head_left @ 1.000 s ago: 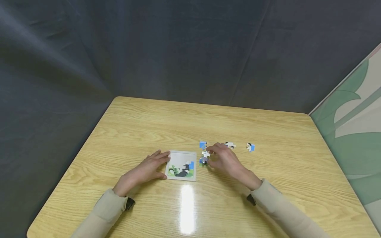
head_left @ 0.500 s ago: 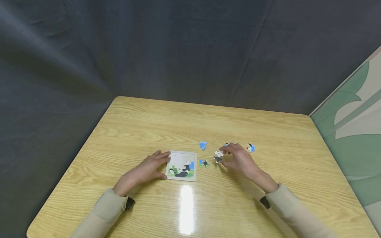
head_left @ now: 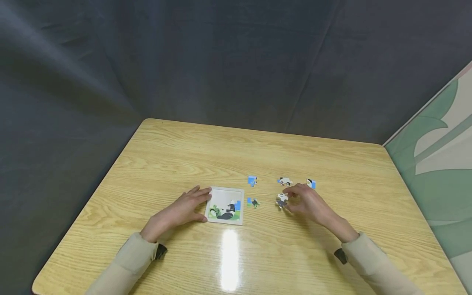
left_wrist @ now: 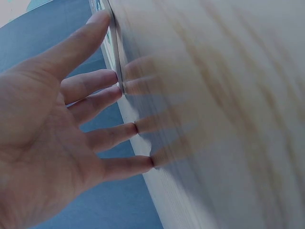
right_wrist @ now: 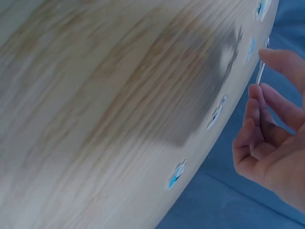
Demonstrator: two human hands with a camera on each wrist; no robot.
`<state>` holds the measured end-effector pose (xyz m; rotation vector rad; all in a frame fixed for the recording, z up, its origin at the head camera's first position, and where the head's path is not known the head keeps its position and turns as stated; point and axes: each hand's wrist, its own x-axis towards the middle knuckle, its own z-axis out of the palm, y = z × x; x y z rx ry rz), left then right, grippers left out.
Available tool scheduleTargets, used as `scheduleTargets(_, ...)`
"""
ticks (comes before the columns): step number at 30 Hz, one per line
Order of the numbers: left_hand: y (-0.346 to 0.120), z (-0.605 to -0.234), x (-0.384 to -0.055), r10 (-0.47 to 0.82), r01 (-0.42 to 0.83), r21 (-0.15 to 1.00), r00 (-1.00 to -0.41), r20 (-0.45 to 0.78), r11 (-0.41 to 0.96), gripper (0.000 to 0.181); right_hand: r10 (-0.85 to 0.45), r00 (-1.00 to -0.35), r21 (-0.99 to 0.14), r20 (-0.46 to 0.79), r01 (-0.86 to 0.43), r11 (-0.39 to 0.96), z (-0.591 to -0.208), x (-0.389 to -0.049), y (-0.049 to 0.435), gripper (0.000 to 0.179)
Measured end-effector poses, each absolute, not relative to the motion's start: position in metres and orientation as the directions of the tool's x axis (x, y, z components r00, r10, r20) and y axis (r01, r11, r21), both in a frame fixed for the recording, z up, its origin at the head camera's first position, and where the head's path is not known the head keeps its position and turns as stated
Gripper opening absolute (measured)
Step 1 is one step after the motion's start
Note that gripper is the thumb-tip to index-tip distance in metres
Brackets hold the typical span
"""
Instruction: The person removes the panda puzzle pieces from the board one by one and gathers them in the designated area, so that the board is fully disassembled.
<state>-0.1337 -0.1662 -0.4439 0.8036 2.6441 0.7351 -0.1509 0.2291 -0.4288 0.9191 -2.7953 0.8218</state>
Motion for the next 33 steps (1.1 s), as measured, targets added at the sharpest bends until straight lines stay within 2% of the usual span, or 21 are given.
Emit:
scheduleTargets(6, -0.167, -0.444, -0.134, 0.582, 0.441, 0.542, -0.806, -0.112, 0.715, 0.070, -0.557, -0.798, -0.497, 0.231, -0.589, 0.637, -0.432, -0.151, 0.237, 0.039)
scheduleTargets(23, -0.166, -0.444, -0.134, 0.580, 0.442, 0.540, -0.807, -0.108, 0.716, 0.069, -0.620, -0.758, -0.486, 0.202, -0.627, 0.609, -0.438, -0.158, 0.252, 0.037)
scheduleTargets(33, -0.166, -0.446, -0.134, 0.581, 0.437, 0.549, -0.807, -0.110, 0.712, 0.070, -0.642, -0.762, -0.511, 0.082, -0.585, 0.630, -0.433, -0.161, 0.251, 0.036)
